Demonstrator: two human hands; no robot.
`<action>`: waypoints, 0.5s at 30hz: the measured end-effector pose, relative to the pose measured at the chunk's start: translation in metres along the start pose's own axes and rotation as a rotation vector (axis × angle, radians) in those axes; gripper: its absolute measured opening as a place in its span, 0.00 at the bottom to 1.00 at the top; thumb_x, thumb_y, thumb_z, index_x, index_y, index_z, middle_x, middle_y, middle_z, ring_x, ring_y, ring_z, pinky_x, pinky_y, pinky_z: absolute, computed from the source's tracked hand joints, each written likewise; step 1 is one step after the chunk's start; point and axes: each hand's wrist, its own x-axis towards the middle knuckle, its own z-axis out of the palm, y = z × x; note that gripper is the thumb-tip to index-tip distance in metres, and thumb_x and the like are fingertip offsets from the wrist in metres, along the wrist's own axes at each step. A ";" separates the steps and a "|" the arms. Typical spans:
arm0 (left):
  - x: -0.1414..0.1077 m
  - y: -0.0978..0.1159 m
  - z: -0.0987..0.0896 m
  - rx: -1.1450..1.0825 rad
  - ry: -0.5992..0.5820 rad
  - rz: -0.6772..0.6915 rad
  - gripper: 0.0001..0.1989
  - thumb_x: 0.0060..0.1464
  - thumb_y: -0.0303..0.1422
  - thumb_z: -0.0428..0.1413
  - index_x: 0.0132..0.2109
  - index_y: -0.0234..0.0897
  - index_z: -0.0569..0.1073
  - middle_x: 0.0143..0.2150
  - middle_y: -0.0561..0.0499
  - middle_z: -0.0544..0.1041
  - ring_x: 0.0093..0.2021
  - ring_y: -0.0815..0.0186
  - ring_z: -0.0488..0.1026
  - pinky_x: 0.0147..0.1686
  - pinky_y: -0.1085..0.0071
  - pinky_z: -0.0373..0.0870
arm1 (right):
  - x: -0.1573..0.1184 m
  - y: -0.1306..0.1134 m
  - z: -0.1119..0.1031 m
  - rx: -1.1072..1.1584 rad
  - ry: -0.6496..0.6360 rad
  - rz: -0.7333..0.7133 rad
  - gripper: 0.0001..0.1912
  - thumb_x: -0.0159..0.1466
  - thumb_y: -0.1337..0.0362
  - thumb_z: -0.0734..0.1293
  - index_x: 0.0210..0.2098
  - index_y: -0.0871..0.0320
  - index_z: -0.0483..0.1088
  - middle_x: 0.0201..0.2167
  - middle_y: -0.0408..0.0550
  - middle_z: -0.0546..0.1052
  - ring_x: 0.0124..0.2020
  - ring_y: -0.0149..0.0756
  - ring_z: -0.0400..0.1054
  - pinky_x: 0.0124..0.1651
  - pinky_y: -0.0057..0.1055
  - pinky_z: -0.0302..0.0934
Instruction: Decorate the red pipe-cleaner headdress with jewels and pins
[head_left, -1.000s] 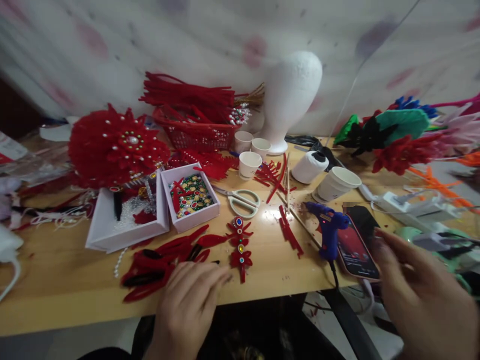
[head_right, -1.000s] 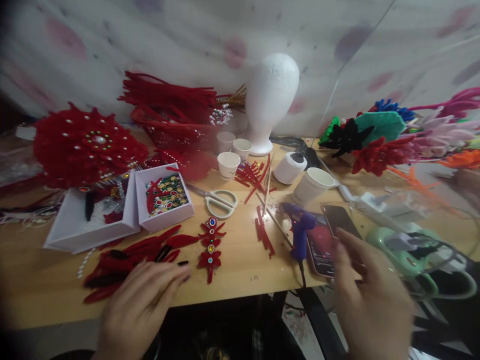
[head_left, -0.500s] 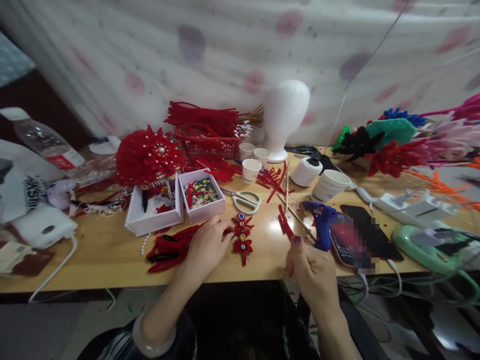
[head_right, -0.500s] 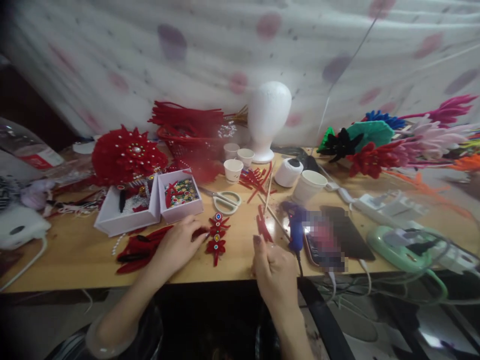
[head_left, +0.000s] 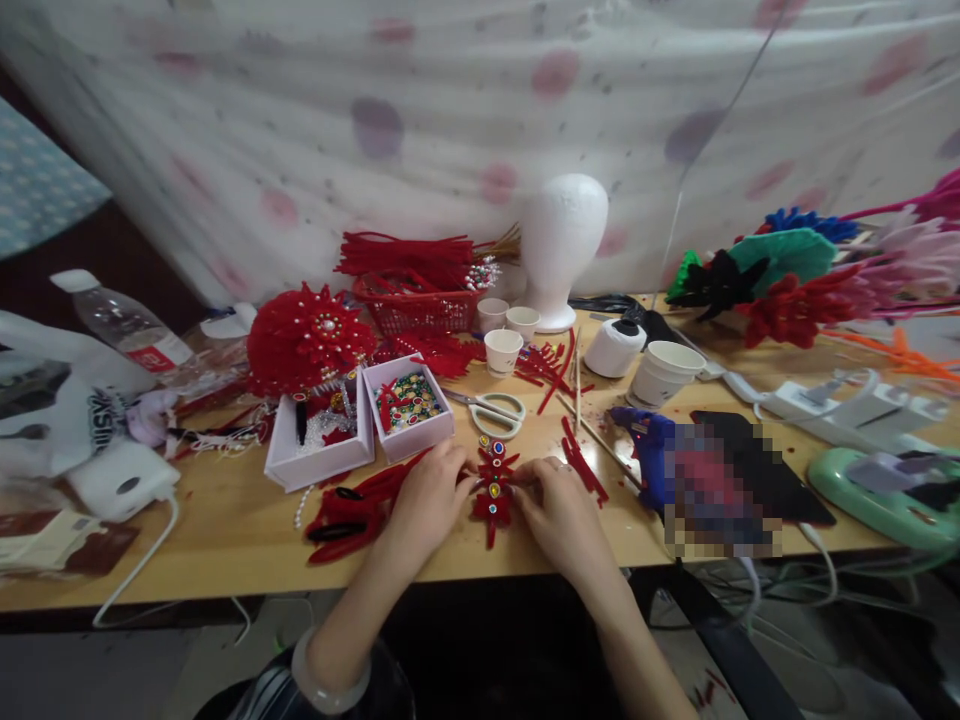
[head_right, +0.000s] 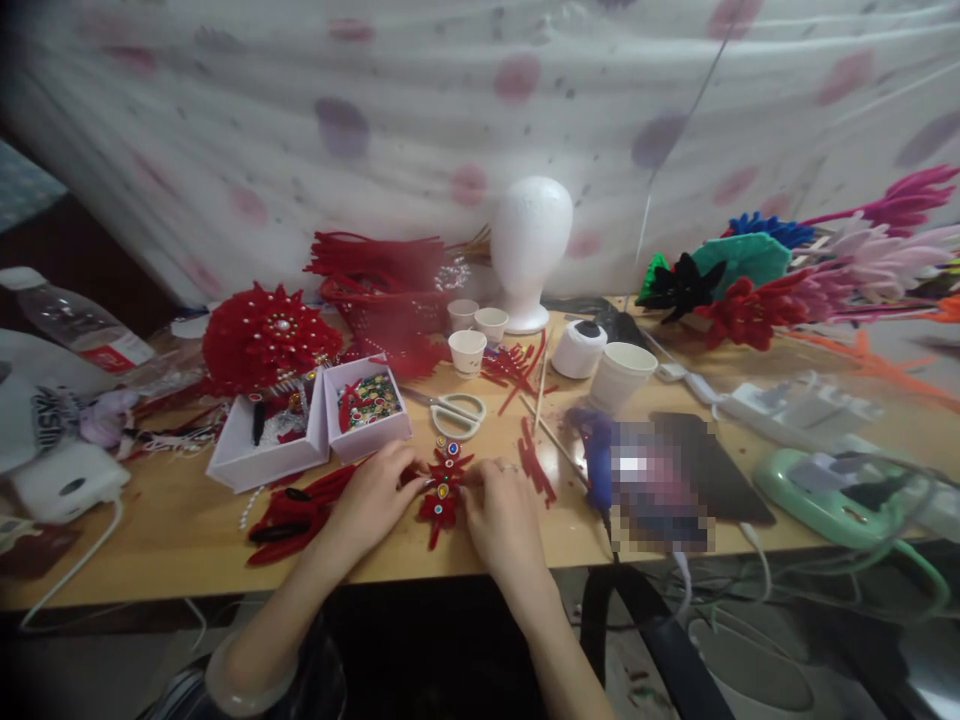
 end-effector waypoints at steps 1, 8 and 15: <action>0.000 -0.001 0.000 -0.009 0.011 -0.002 0.06 0.57 0.23 0.55 0.35 0.37 0.74 0.39 0.48 0.76 0.39 0.60 0.75 0.41 0.64 0.72 | 0.001 0.000 0.000 0.004 -0.010 0.001 0.03 0.61 0.70 0.67 0.34 0.57 0.73 0.35 0.52 0.77 0.39 0.48 0.69 0.43 0.40 0.60; -0.029 0.001 -0.004 -0.079 0.162 -0.039 0.12 0.65 0.26 0.47 0.40 0.38 0.75 0.40 0.48 0.77 0.43 0.61 0.75 0.44 0.63 0.71 | 0.000 0.008 -0.013 0.097 -0.044 0.009 0.01 0.62 0.67 0.66 0.33 0.56 0.69 0.32 0.48 0.75 0.35 0.43 0.69 0.38 0.36 0.61; -0.048 0.027 0.017 -0.056 0.153 -0.138 0.09 0.52 0.26 0.63 0.40 0.38 0.73 0.44 0.47 0.74 0.48 0.54 0.71 0.48 0.54 0.70 | -0.003 0.017 -0.018 0.101 -0.033 0.028 0.05 0.61 0.62 0.66 0.34 0.56 0.72 0.34 0.52 0.75 0.37 0.46 0.68 0.40 0.40 0.59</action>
